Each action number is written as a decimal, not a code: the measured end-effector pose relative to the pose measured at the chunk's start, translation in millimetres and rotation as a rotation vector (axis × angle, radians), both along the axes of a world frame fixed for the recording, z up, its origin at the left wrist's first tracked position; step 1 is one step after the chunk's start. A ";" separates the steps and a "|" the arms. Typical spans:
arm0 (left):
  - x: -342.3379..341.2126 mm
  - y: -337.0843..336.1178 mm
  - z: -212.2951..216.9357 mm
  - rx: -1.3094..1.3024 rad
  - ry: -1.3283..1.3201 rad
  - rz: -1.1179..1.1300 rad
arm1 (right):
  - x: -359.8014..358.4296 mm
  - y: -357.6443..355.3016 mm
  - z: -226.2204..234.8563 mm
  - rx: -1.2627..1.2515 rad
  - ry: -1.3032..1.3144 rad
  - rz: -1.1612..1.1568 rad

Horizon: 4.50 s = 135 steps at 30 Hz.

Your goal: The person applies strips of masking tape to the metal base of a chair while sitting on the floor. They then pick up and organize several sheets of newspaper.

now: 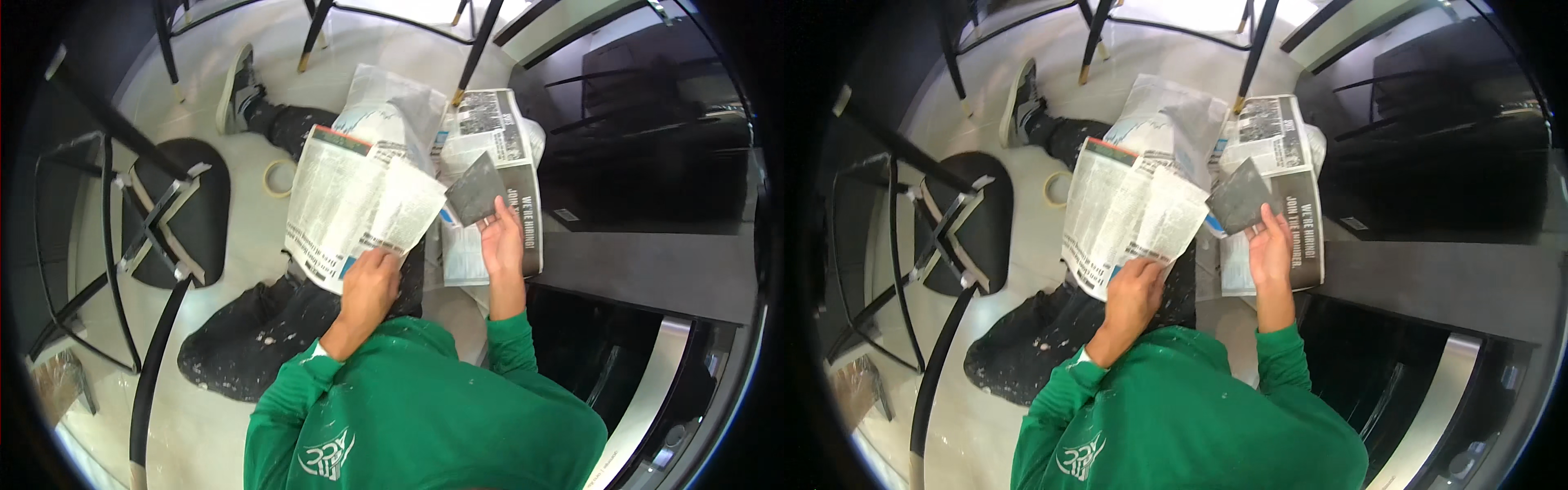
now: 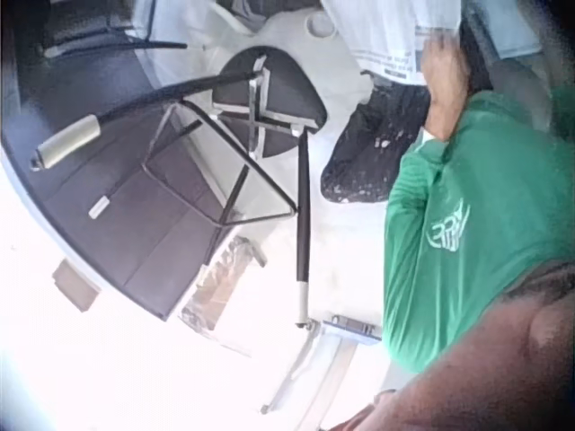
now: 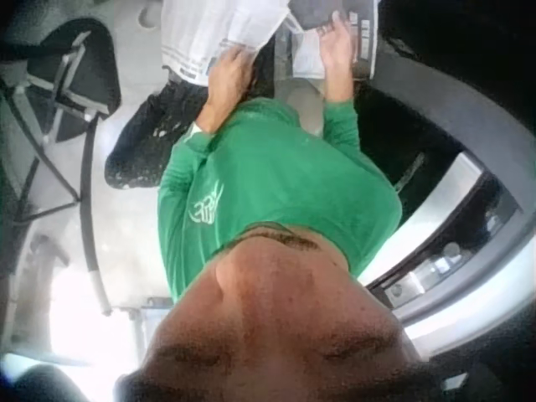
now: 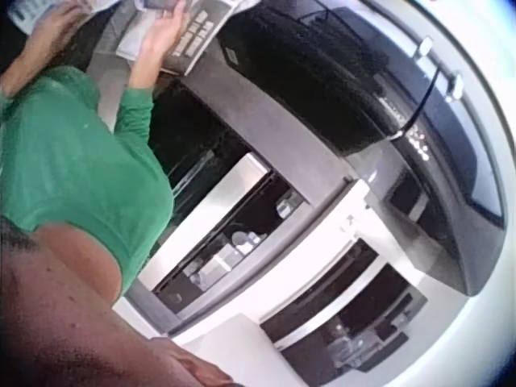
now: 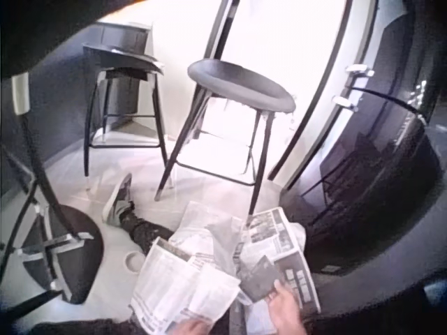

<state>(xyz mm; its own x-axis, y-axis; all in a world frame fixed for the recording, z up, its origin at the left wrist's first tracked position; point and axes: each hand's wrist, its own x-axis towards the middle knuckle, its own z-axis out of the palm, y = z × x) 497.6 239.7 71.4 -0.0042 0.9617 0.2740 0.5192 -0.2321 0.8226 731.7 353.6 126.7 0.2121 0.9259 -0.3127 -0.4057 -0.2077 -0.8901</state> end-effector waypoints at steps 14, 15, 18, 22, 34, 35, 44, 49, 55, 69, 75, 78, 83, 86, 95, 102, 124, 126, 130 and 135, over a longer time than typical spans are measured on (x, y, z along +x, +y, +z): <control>-37.8 18.7 14.2 -0.432 -0.485 0.085 | 18.0 -9.9 28.8 -0.053 -0.150 0.119; -43.4 20.0 12.3 -0.459 -0.490 0.034 | 22.6 -10.7 28.7 -0.048 -0.140 0.145; -55.4 25.9 12.6 -0.521 -0.548 0.002 | 19.1 -15.7 31.9 -0.028 -0.177 0.201; -61.9 34.8 7.1 -0.575 -0.606 0.002 | 1.7 -20.6 46.5 -0.073 -0.316 0.333; -35.6 31.1 38.2 -0.248 -0.480 0.084 | -37.8 -17.5 34.3 -0.130 -0.448 0.513; -30.7 29.5 38.6 -0.168 -0.398 0.089 | -42.9 -14.9 33.5 -0.122 -0.435 0.480; 19.6 7.6 29.5 -0.064 -0.241 -0.005 | -43.8 13.8 9.3 -0.028 -0.455 0.375; 17.1 14.7 17.1 -0.062 -0.010 -0.006 | -17.8 24.4 -15.3 -0.073 -0.536 0.472; 14.4 32.0 -28.1 -0.062 0.276 0.054 | -8.5 42.1 -17.0 -0.189 -0.392 0.619; 8.0 47.3 -42.7 -0.027 0.363 -0.026 | 8.8 59.4 -39.1 -0.237 -0.257 0.732; 11.6 46.7 -49.4 -0.029 0.389 -0.024 | 5.2 60.2 -45.1 -0.210 -0.330 0.637; 12.2 46.5 -49.0 -0.035 0.383 -0.025 | 0.8 62.1 -43.4 -0.189 -0.356 0.638; 13.4 45.3 -49.0 -0.039 0.391 -0.022 | -3.0 58.3 -48.8 -0.154 -0.318 0.588; 13.8 44.0 -49.8 -0.017 0.370 -0.024 | 6.9 73.1 -44.0 -0.135 -0.437 0.651; 12.4 45.1 -47.2 -0.047 0.385 -0.027 | 12.1 88.1 -15.6 -0.176 -0.489 0.761; 11.3 45.3 -46.3 -0.035 0.387 -0.035 | -10.8 95.5 -25.7 -0.135 -0.492 0.885; 13.4 44.2 -45.3 -0.038 0.387 -0.058 | -33.5 122.8 -16.1 -0.120 -0.653 0.932; 13.7 45.8 -44.4 -0.035 0.388 -0.055 | -39.0 130.5 -24.6 -0.020 -0.541 0.656; 6.3 44.8 -28.2 -0.036 0.333 -0.043 | -5.4 165.1 -55.7 0.099 -0.346 0.031; -24.6 24.6 -4.6 -0.102 0.167 0.136 | 106.3 155.3 -132.0 -0.037 -0.609 0.027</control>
